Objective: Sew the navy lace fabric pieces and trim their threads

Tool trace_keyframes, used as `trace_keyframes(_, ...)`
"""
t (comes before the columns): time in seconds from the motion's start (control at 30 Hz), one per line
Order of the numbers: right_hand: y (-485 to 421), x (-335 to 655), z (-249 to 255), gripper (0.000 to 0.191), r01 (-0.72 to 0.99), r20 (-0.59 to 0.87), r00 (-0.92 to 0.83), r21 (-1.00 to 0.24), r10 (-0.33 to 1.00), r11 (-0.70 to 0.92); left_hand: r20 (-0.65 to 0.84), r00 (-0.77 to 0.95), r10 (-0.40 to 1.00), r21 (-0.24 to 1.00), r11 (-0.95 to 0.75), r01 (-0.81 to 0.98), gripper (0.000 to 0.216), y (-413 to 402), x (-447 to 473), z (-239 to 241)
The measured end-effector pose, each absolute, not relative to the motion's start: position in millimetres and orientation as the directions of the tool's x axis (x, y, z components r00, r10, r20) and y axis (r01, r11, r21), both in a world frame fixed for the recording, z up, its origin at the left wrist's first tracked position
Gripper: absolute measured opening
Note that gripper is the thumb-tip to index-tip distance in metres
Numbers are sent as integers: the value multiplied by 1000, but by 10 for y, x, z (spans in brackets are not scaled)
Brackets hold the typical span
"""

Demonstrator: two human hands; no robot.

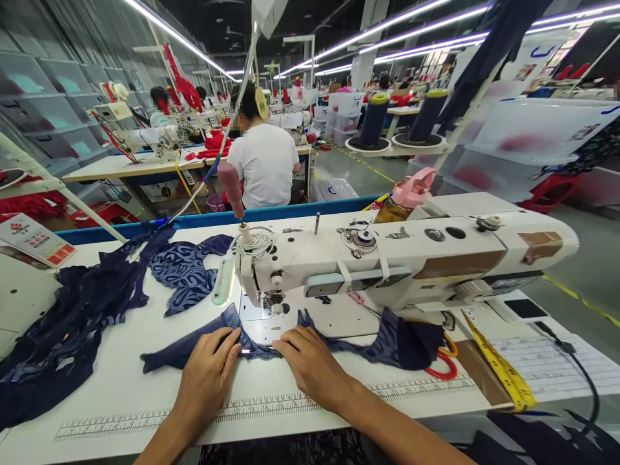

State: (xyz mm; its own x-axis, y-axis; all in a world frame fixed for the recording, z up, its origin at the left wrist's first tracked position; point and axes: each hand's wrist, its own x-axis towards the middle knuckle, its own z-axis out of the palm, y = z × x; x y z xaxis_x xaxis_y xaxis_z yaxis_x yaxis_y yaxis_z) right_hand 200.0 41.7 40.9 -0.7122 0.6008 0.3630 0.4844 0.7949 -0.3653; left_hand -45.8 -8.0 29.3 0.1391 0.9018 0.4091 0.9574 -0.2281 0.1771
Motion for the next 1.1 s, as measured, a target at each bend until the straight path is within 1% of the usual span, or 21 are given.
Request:
trace_keyframes(0.07,428,2023,402,34,493,399,-685,-361,609,791,365,121,923,180,-198,964,34,-26,-435,319)
trace_keyframes(0.13,445,2018,415,36,515,426,-666,-331,612,791,355,121,927,153,-185,971,34,7,-421,320)
trace_keyframes(0.23,479,1980,443,48,508,428,-704,-255,567,823,402,137,905,109,-196,974,35,21,-423,258)
trace_keyframes(0.3,499,1958,440,48,478,402,-748,-227,528,849,414,153,897,109,-216,970,38,20,-437,197)
trace_keyframes(0.37,511,1950,416,41,454,379,-773,-231,510,860,406,151,901,125,-218,968,42,21,-456,146)
trace_keyframes(0.47,513,1967,380,35,439,389,-766,-263,511,859,385,125,914,152,-196,969,47,33,-475,112)
trace_keyframes(0.6,504,2000,405,31,475,415,-710,-313,569,822,366,123,922,160,-192,968,45,55,-496,115)
trace_keyframes(0.7,484,2040,472,35,526,399,-693,-291,601,799,372,148,916,123,-207,971,46,41,-547,105)
trace_keyframes(0.8,416,2125,536,37,534,364,-728,-230,581,813,379,158,912,72,-199,977,46,-7,-664,74)
trace_keyframes(0.9,284,2252,571,34,546,349,-740,-187,575,816,383,139,913,53,-172,984,46,-75,-843,58)
trace_keyframes(0.97,175,2354,584,33,555,325,-743,-187,584,810,374,130,918,55,-162,985,46,-119,-991,63)
trace_keyframes(1.1,-8,2615,588,35,548,243,-766,-237,595,802,346,130,929,60,-160,985,45,-174,-1370,62)
